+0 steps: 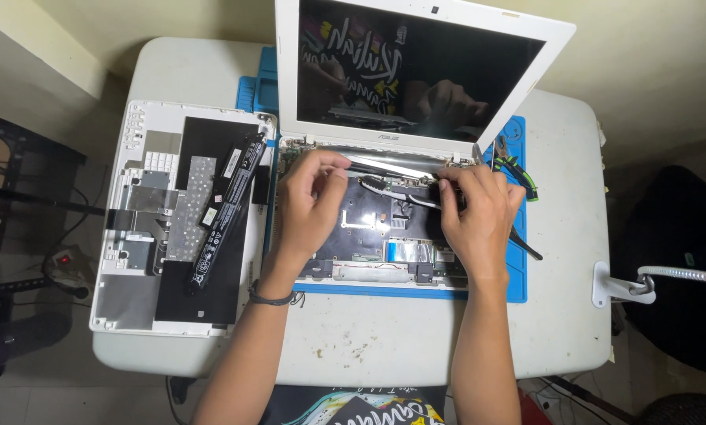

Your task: The person works on the internal components of a disassembled white laptop placed on a blue mat. They use a screwdriver to tighten screws on the motherboard and a small brush to clean dust from the cooling fan and heatsink area.

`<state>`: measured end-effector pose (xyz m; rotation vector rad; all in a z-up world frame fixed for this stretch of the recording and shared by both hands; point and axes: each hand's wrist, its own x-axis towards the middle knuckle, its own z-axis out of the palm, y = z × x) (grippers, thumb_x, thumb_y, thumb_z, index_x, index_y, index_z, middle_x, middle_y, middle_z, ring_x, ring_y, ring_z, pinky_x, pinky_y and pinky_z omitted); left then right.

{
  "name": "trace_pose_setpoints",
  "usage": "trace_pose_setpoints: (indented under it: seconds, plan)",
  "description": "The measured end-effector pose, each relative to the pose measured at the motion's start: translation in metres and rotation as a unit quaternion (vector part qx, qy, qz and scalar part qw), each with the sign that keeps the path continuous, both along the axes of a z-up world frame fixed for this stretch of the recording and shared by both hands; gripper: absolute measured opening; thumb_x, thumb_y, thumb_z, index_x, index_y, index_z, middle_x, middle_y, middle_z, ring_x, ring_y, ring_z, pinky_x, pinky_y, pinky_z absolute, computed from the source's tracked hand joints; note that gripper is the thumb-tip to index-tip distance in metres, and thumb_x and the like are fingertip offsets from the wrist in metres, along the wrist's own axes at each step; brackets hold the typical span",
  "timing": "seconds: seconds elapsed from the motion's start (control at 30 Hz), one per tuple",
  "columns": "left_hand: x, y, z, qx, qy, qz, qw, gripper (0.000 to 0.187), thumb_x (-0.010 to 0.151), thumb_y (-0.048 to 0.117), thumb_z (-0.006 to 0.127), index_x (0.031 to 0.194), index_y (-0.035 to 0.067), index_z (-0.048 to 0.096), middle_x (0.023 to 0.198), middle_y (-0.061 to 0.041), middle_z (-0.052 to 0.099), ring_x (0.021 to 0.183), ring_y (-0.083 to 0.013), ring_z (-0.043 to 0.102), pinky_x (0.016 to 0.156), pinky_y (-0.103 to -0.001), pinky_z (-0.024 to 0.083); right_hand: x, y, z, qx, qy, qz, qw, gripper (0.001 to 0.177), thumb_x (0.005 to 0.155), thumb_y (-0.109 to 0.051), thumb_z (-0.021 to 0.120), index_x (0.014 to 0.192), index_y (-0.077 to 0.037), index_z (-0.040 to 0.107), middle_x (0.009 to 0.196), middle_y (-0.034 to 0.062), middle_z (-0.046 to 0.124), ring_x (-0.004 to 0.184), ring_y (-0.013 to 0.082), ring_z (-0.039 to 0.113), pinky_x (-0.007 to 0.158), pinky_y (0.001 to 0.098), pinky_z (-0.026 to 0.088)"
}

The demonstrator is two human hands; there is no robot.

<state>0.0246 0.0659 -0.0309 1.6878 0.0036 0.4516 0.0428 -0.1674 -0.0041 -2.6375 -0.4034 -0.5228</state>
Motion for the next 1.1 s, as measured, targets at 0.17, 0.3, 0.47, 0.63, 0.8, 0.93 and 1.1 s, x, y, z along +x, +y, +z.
trace_pose_setpoints:
  seconds: [0.17, 0.3, 0.47, 0.63, 0.8, 0.93, 1.1]
  plan:
    - [-0.005, -0.006, 0.000, 0.167, -0.036, -0.029, 0.985, 0.015, 0.090, 0.010, 0.067, 0.103, 0.011, 0.074, 0.086, -0.007, 0.064, 0.081, -0.0263, 0.063, 0.071, -0.035, 0.052, 0.004, -0.010, -0.006, 0.001, -0.012, -0.017, 1.000, 0.010, 0.098, -0.010, 0.075, 0.104, -0.018, 0.076, 0.090, -0.0055, 0.064, 0.088, 0.0178, 0.061, 0.087, 0.0357, 0.033]
    - [-0.004, -0.006, -0.011, 0.241, -0.022, -0.035, 0.970, 0.017, 0.090, 0.010, 0.069, 0.105, 0.011, 0.075, 0.088, -0.005, 0.061, 0.089, -0.0273, 0.061, 0.075, -0.037, 0.052, 0.002, -0.006, 0.000, 0.000, 0.002, -0.007, 1.000, 0.012, 0.098, -0.008, 0.074, 0.103, -0.019, 0.075, 0.091, -0.0056, 0.063, 0.090, 0.0168, 0.061, 0.087, 0.0359, 0.033]
    - [-0.004, -0.004, -0.011, 0.259, -0.015, -0.042, 0.965, 0.017, 0.090, 0.010, 0.069, 0.106, 0.011, 0.074, 0.091, -0.006, 0.061, 0.092, -0.0293, 0.061, 0.075, -0.039, 0.052, 0.001, 0.004, 0.007, 0.013, 0.016, 0.025, 0.999, 0.008, 0.097, -0.016, 0.076, 0.105, -0.019, 0.076, 0.090, -0.0052, 0.064, 0.088, 0.0176, 0.060, 0.086, 0.0357, 0.034]
    - [-0.005, -0.004, -0.013, 0.266, -0.002, -0.045, 0.963, 0.018, 0.091, 0.011, 0.067, 0.108, 0.010, 0.074, 0.094, -0.008, 0.060, 0.094, -0.0305, 0.061, 0.076, -0.039, 0.052, 0.001, 0.008, 0.009, -0.036, -0.001, 0.024, 0.999, 0.011, 0.094, -0.013, 0.078, 0.104, -0.018, 0.077, 0.087, -0.0051, 0.065, 0.083, 0.0163, 0.060, 0.084, 0.0349, 0.035]
    - [-0.006, -0.006, -0.014, 0.283, 0.001, -0.048, 0.958, 0.019, 0.090, 0.013, 0.068, 0.108, 0.010, 0.073, 0.093, -0.007, 0.059, 0.094, -0.0305, 0.060, 0.077, -0.040, 0.052, 0.000, -0.015, 0.011, 0.002, 0.048, 0.044, 0.998, 0.011, 0.092, -0.029, 0.082, 0.098, -0.021, 0.075, 0.080, -0.0057, 0.064, 0.083, 0.0184, 0.062, 0.087, 0.0360, 0.035]
    - [-0.004, -0.004, -0.014, 0.284, -0.001, -0.040, 0.958, 0.017, 0.091, 0.013, 0.068, 0.107, 0.010, 0.073, 0.094, -0.006, 0.059, 0.094, -0.0294, 0.061, 0.077, -0.039, 0.053, 0.003, -0.013, 0.006, 0.007, 0.042, 0.032, 0.999, 0.002, 0.096, -0.020, 0.078, 0.098, -0.020, 0.076, 0.083, -0.0052, 0.067, 0.082, 0.0172, 0.063, 0.085, 0.0353, 0.036]
    - [-0.006, -0.005, -0.013, 0.274, 0.016, -0.043, 0.961, 0.014, 0.092, 0.012, 0.067, 0.105, 0.009, 0.073, 0.094, -0.007, 0.059, 0.095, -0.0294, 0.062, 0.076, -0.038, 0.053, 0.002, -0.008, 0.012, -0.038, 0.013, 0.016, 0.999, 0.014, 0.094, -0.009, 0.078, 0.104, -0.018, 0.076, 0.092, -0.0062, 0.068, 0.088, 0.0171, 0.065, 0.085, 0.0342, 0.037]
